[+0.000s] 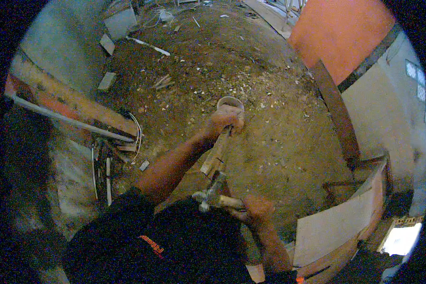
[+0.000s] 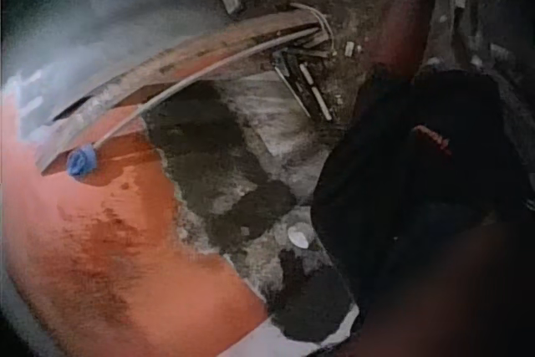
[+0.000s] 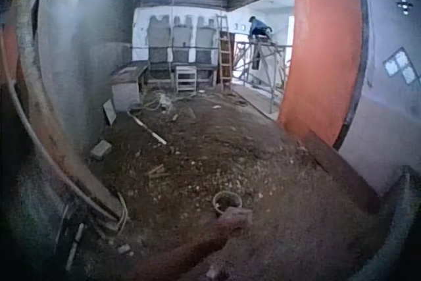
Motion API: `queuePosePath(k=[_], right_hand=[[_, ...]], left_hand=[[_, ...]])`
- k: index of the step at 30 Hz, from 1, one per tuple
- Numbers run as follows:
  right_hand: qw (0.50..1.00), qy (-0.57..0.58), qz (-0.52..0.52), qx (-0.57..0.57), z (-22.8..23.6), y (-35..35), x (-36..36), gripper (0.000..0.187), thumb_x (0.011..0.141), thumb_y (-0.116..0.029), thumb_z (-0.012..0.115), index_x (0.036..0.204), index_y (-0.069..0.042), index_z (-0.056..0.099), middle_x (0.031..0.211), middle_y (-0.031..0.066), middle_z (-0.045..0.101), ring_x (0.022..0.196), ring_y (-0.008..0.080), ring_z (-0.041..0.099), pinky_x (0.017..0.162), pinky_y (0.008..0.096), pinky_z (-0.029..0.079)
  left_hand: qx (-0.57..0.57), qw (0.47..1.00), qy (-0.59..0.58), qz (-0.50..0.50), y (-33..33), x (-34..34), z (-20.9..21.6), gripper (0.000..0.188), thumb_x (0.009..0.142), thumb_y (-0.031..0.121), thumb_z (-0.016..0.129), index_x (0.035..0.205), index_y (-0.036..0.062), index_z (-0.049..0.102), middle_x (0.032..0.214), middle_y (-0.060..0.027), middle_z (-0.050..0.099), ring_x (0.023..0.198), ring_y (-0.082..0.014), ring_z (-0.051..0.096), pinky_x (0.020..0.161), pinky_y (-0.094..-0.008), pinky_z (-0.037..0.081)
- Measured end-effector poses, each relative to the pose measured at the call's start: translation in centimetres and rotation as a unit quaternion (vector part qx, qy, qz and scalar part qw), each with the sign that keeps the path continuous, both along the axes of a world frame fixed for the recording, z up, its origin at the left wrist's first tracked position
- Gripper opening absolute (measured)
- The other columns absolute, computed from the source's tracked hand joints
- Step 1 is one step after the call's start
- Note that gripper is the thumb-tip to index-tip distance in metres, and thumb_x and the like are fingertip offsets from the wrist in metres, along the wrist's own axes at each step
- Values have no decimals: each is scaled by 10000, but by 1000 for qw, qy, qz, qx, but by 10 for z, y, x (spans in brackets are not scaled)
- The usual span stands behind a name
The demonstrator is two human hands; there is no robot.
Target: The person assembles a wooden cabinet by hammering nails into a frame, measuring and marking a plywood panel, and hammering nails into a wooden plank. They use a hammer, tape measure, and pencil to join components and prepare parts for attachment.
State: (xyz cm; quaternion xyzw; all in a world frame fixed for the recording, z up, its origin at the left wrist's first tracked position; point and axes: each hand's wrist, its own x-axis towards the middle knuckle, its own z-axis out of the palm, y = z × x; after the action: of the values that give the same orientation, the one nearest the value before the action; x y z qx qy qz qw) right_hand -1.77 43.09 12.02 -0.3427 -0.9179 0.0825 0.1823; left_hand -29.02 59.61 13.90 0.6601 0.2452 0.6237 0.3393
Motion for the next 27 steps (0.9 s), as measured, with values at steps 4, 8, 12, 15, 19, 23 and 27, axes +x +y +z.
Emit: queuePosePath(k=[4, 8, 12, 15, 19, 23, 27], right_hand=[[995, 30, 94, 24, 27, 9, 0, 451, 741, -502, 813, 746, -95, 618, 657, 121, 574, 567, 332, 589, 494, 451, 429], [973, -192, 127, 12, 31, 19, -7, 456, 722, -508, 815, 740, -99, 613, 650, 122, 558, 557, 334, 572, 479, 444, 397], [999, 6, 0, 40, 29, 23, -11, 459, 757, -522, 775, 747, -98, 601, 632, 109, 535, 546, 324, 555, 467, 429, 382], [995, 42, 66, 57, 31, 13, -6, 476, 767, -543, 761, 741, -105, 575, 624, 93, 520, 545, 307, 551, 475, 423, 393], [987, 92, 117, 53, 24, -7, -5, 480, 738, -544, 768, 729, -120, 544, 602, 68, 468, 525, 281, 527, 476, 423, 387], [982, 148, 94, 66, 8, -20, -15, 185, 747, -256, 733, 843, -125, 644, 622, 64, 536, 540, 277, 570, 459, 429, 436], [986, 34, 86, 137, 4, -13, -19, 387, 723, -468, 754, 767, -127, 577, 602, 47, 465, 529, 261, 528, 472, 419, 401]], left_hand=[[93, 994, 44, 34, 1, -5, -1, 248, 726, 149, 682, 633, 110, 456, 604, -36, 457, 519, -239, 499, 482, -359, 332], [-17, 999, 28, -24, -6, -11, -7, 255, 734, 159, 688, 635, 113, 457, 603, -30, 465, 524, -241, 508, 487, -366, 341], [-64, 998, 29, 0, -9, -21, -13, 274, 766, 169, 693, 635, 113, 459, 606, -30, 479, 525, -234, 512, 482, -354, 344], [8, 1000, 27, -3, -10, -29, -13, 294, 793, 178, 699, 636, 111, 459, 611, -33, 486, 523, -228, 508, 474, -346, 347], [72, 997, 15, -17, -15, -34, -12, 283, 808, 154, 698, 660, 87, 466, 625, -38, 502, 526, -214, 504, 468, -338, 354], [16, 999, 8, -39, -23, -31, -12, 243, 816, 108, 674, 693, 59, 470, 642, -46, 525, 534, -193, 505, 479, -320, 364], [-50, 996, 1, -71, -27, -25, -7, 220, 830, 86, 653, 702, 56, 478, 645, -48, 528, 545, -182, 519, 496, -306, 379]])
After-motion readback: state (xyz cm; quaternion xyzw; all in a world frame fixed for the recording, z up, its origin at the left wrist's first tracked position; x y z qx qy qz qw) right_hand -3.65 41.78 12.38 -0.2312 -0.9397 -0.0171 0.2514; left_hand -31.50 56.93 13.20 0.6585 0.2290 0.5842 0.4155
